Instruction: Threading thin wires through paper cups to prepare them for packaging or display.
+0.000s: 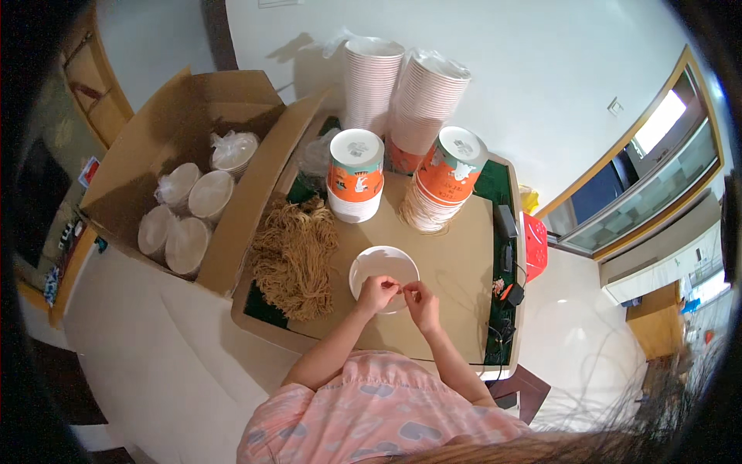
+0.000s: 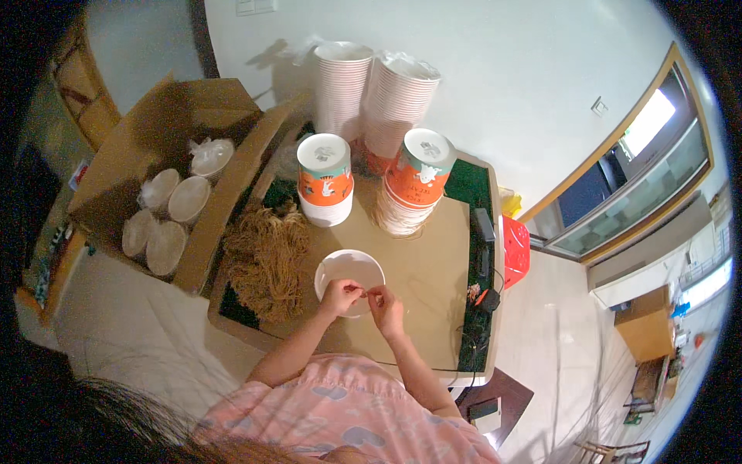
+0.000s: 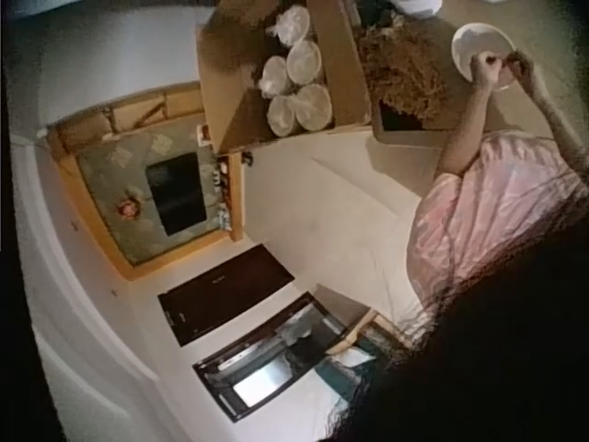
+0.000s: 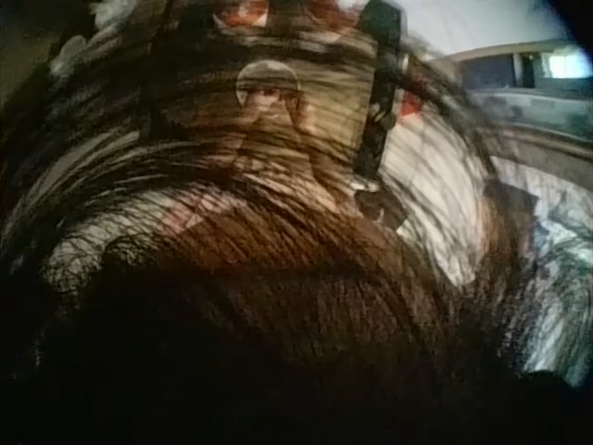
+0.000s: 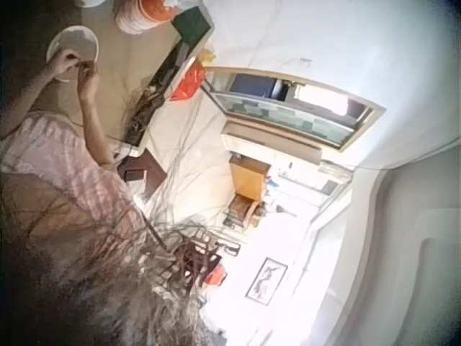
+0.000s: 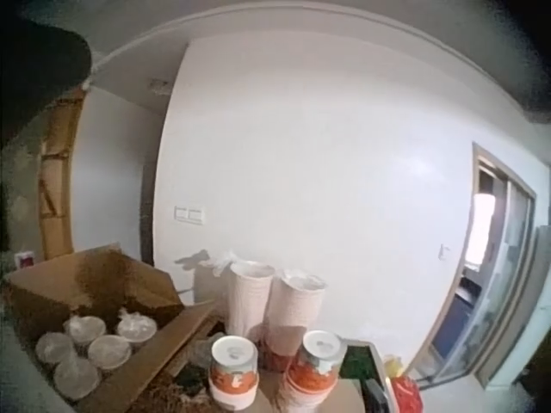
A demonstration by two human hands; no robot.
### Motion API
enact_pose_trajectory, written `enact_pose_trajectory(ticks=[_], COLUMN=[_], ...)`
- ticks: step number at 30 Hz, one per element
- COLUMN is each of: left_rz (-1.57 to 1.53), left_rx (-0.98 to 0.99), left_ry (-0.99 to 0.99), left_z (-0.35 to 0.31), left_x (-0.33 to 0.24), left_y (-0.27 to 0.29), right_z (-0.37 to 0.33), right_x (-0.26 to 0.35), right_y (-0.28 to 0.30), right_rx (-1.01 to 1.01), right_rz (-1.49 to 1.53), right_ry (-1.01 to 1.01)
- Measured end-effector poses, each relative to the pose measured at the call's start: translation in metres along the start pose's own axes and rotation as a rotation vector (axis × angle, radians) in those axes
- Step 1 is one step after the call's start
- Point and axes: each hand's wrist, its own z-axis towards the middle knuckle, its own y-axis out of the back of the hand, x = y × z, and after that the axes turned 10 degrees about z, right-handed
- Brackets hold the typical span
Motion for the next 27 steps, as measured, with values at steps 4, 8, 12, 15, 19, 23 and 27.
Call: enact_pose_trajectory(ticks=[4, 8, 12, 15, 19, 23, 27], left_rz=[0.006, -0.044, -0.084, -0.174, -0.124, 0.014, 0.316], left_rx=[-0.008, -0.007, -0.01, -0.006, 0.063, -0.011, -0.224], left_ry=[-0.002, -0.016, 0.014, 0.148, 0.07, -0.113, -0.293], left_z=[-0.002, -0.002, -0.003, -0.006, -0.011, -0.009, -0.008], left_x=[-0.009, -0.003, -0.004, -0.021, -0.032, -0.016, -0.017], left_y=[0.004, 0.004, 0.005, 0.008, 0.01, 0.005, -0.002], right_z=[0.002, 0.0, -0.001, -0.003, -0.003, -0.003, -0.004], right_x=[0.015, 0.011, 0.007, 0.005, 0.011, 0.003, 0.001], right_y=[0.002, -0.001, -0.001, 0.001, 0.002, 0.0, 0.0], right_rx=[0.054, 0.004, 0.003, -0.001, -0.002, -0.02, -0.017], right_rz=[0.046, 0.107, 0.111, 0.087, 0.099, 0.072, 0.067], right_ry=[-0.109, -0.035, 0.008, 0.0, 0.012, 0.032, 0.039])
